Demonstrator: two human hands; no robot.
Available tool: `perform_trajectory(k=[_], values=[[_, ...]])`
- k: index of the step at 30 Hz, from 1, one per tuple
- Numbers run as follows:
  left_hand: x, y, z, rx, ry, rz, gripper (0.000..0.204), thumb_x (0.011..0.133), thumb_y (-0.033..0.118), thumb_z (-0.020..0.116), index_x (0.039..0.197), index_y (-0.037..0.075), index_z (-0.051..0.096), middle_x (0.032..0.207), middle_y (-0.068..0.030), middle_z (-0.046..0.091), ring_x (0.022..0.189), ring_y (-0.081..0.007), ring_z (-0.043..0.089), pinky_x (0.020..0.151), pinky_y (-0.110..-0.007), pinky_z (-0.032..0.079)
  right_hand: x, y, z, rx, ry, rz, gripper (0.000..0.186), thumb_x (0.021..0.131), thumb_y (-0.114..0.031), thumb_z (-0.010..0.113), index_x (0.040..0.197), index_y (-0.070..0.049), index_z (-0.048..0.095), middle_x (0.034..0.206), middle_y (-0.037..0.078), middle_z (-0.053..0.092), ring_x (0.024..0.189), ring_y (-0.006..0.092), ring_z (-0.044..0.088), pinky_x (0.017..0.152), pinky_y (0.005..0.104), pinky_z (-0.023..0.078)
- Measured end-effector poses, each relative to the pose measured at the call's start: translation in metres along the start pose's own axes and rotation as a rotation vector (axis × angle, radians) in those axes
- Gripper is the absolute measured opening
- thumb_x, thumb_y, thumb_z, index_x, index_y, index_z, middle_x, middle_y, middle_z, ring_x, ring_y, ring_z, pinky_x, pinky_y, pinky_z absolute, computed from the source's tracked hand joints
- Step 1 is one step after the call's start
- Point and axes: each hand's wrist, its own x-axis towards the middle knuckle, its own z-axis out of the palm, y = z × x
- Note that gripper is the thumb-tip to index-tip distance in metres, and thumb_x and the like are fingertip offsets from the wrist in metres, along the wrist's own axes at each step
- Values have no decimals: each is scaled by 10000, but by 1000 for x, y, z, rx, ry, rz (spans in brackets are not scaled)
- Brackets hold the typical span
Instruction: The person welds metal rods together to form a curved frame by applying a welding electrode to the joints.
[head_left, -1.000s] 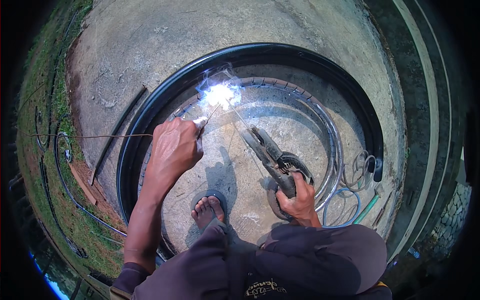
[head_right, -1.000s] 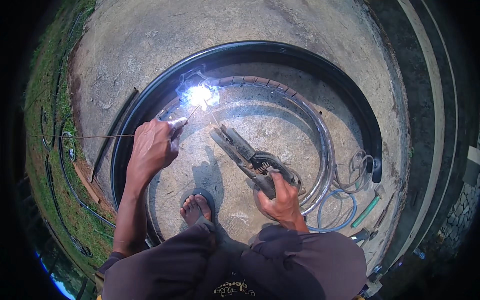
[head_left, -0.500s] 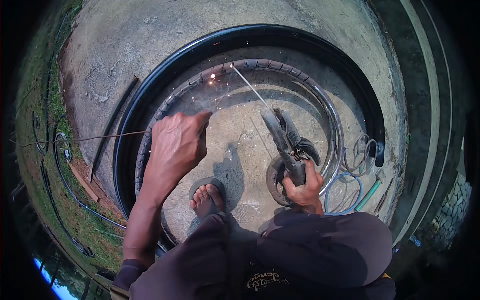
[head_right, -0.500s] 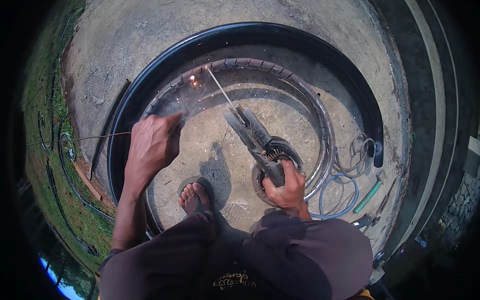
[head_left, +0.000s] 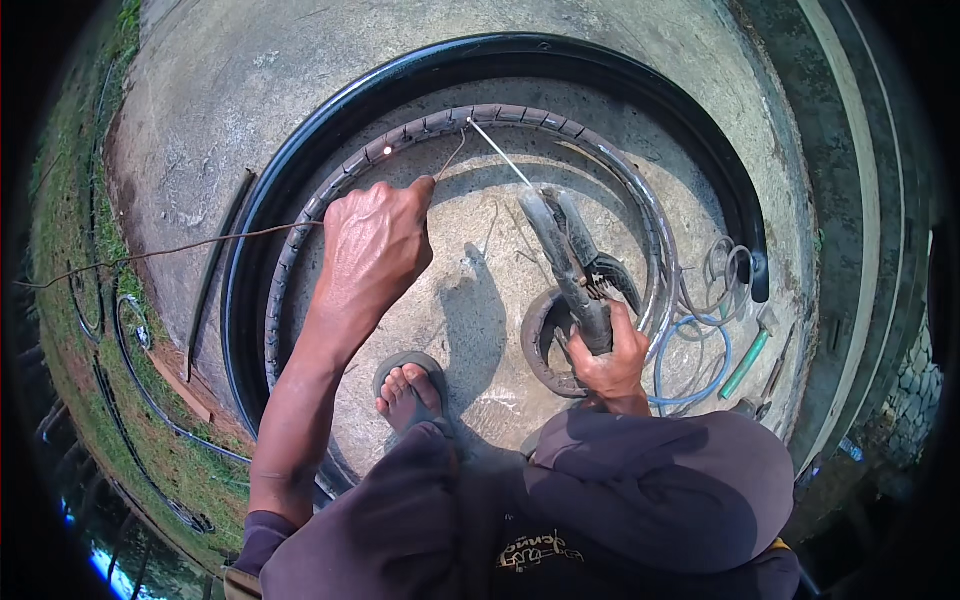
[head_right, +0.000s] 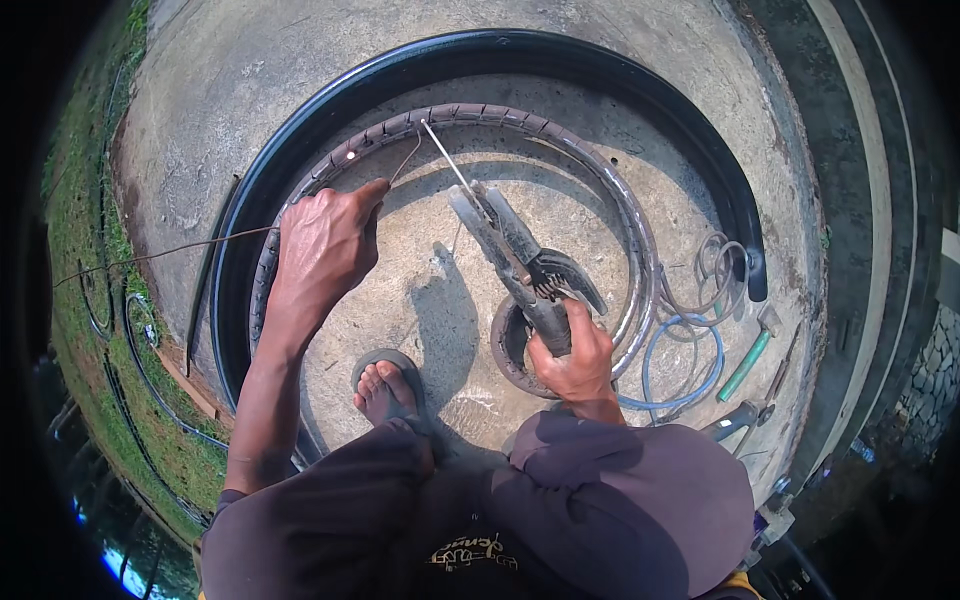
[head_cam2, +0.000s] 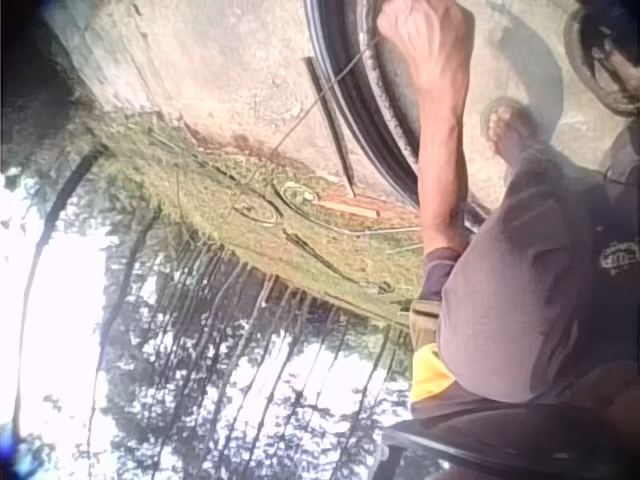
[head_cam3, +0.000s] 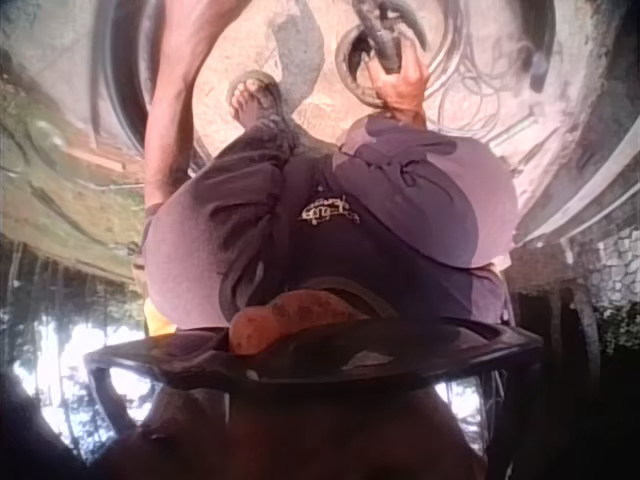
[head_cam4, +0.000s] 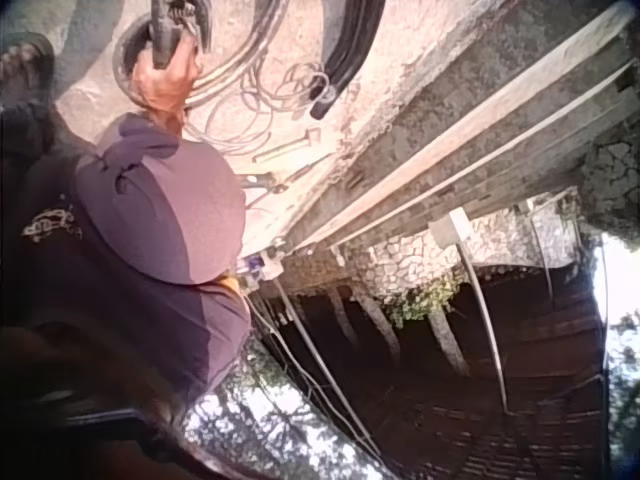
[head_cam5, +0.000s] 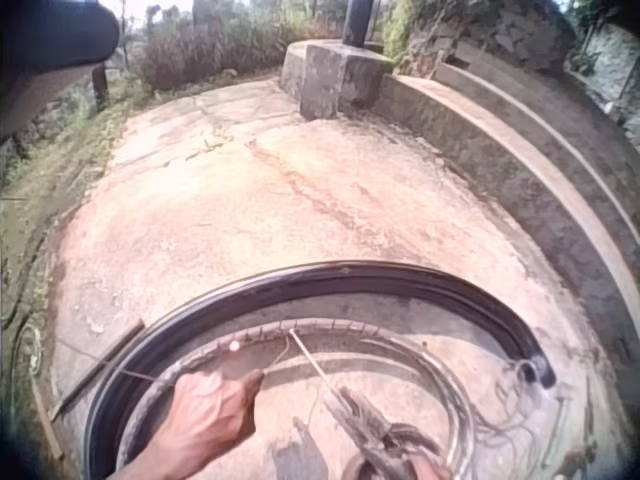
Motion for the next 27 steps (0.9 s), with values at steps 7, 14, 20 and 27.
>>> perform_trajectory(k=[7, 14, 20, 27], values=[[16, 17, 2, 11, 10, 40, 225, 841, 87, 578, 1035, 56, 689, 698, -244, 642, 688, -398, 677, 613, -474, 519, -7, 11, -4, -17, 8, 37, 416, 724, -57, 760, 1089, 10, 572, 756, 132, 663, 625, 306, 701, 565, 370, 530], [29, 20, 14, 16, 28, 69, 227, 846, 96, 577, 1039, 61, 691, 691, -238, 644, 694, -400, 679, 616, -477, 522, -6, 14, -7, -12, 17, 59, 383, 728, -63, 760, 1059, -8, 577, 729, 123, 653, 609, 307, 697, 555, 372, 526], [31, 20, 15, 45, -6, 52, 267, 882, 118, 584, 1114, 95, 714, 718, -240, 655, 706, -399, 678, 627, -478, 520, -5, 13, -6, 13, 18, 66, 352, 739, -58, 748, 1043, -15, 576, 704, 118, 639, 598, 317, 691, 546, 379, 522], [31, 19, 19, 32, 2, 36, 259, 881, 124, 586, 1104, 98, 716, 720, -243, 654, 708, -405, 675, 626, -485, 520, 0, 9, -9, 38, -53, 59, 435, 739, -9, 706, 1144, 58, 561, 799, 212, 668, 692, 364, 713, 595, 401, 552]])
